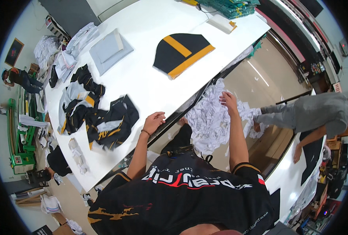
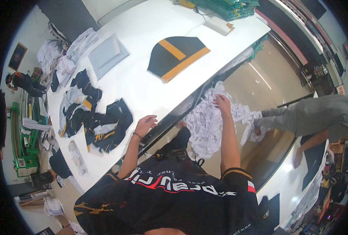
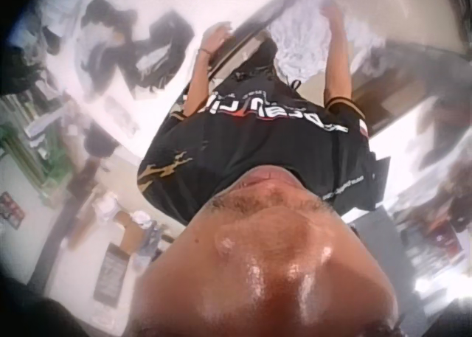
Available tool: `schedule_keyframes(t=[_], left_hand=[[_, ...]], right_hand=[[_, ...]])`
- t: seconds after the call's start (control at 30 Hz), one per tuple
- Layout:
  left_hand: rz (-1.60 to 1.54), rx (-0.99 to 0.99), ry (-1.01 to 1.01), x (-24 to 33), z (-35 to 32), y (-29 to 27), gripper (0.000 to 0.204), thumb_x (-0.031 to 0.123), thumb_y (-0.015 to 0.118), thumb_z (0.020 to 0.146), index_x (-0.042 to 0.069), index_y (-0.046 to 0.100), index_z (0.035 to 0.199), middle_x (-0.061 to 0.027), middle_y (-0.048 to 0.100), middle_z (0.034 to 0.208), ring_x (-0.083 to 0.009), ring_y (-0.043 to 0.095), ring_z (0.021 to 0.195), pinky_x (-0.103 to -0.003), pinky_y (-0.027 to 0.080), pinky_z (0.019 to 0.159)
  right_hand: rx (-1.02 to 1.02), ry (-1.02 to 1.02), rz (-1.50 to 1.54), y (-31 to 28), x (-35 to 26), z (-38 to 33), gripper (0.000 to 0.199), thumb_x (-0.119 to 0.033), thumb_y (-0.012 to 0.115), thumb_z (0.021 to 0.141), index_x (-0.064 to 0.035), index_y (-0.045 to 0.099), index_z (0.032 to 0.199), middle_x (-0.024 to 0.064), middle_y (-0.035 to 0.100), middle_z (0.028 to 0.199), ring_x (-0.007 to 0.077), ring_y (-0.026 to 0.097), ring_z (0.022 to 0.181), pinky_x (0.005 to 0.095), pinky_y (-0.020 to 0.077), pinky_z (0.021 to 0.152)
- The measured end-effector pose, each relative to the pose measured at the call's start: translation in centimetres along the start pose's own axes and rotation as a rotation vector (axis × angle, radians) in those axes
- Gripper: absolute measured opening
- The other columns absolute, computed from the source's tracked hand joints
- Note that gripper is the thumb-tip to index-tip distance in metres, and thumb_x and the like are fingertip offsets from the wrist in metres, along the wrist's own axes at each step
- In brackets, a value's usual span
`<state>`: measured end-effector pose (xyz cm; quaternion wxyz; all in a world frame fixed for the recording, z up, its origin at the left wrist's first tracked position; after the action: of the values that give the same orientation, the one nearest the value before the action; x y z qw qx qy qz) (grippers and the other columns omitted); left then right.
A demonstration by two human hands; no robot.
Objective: The person aligns and smooths a yellow strip onto a black fabric piece on a white table, then cuts the strip with a knife. Later, the person sits on the floor to handle and fold fabric scraps and garments before returning to the table to organize materials.
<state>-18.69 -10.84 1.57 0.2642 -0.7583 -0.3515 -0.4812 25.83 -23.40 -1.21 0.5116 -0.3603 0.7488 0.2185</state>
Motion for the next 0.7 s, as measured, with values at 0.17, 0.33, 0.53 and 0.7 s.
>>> schedule_keyframes(t=[0.17, 0.33, 0.53, 0.7], left_hand=[[-0.136, 0.209, 0.074, 2.2, 9.6, -0.9, 0.029, 0.022, 0.061, 0.102, 0.0, 0.068, 0.119, -0.0092, 0.073, 0.097, -0.013, 0.07, 0.078, -0.024, 0.055, 0.068], [0.015, 0.524, 0.144, 3.8, 14.8, -1.8, 0.024, 0.023, 0.066, 0.099, 0.0, 0.072, 0.103, -0.0046, 0.07, 0.075, -0.0098, 0.063, 0.057, -0.024, 0.05, 0.053], [0.101, 0.633, 0.268, 3.6, 15.0, -2.3, 0.02, 0.02, 0.07, 0.096, 0.0, 0.071, 0.097, -0.003, 0.067, 0.066, -0.0083, 0.059, 0.049, -0.024, 0.047, 0.045], [-0.002, 0.658, 0.164, 5.4, 14.4, -2.5, 0.018, 0.018, 0.069, 0.096, 0.0, 0.072, 0.1, -0.0031, 0.066, 0.069, -0.009, 0.059, 0.048, -0.026, 0.046, 0.044]], right_hand=[[-0.046, -0.092, -0.193, 4.6, -8.4, 9.6, 0.036, -0.033, 0.066, 0.097, -0.0066, 0.067, 0.121, 0.0062, 0.072, 0.101, 0.0172, 0.068, 0.093, 0.0316, 0.0522, 0.077], [-0.023, -0.239, -0.521, 6.0, -13.0, 19.2, 0.051, -0.033, 0.073, 0.09, -0.0018, 0.064, 0.129, 0.0131, 0.071, 0.111, 0.0244, 0.067, 0.103, 0.0354, 0.0518, 0.086], [0.1, -0.348, -0.777, 6.8, -13.4, 29.2, 0.088, -0.045, 0.082, 0.078, 0.005, 0.049, 0.143, 0.0308, 0.057, 0.136, 0.0397, 0.059, 0.123, 0.0451, 0.0491, 0.103], [0.174, -0.298, -0.959, 9.4, -14.3, 33.5, 0.092, -0.052, 0.08, 0.076, 0.0009, 0.049, 0.144, 0.0284, 0.06, 0.133, 0.0402, 0.057, 0.127, 0.0488, 0.044, 0.109]])
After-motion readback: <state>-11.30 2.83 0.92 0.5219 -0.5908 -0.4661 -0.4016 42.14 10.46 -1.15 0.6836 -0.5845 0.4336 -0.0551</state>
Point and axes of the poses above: each hand's wrist, its own z-axis towards the middle knuckle, its own y-axis out of the palm, x = y × z, the point moved 4 cm from there along z, towards the middle knuckle
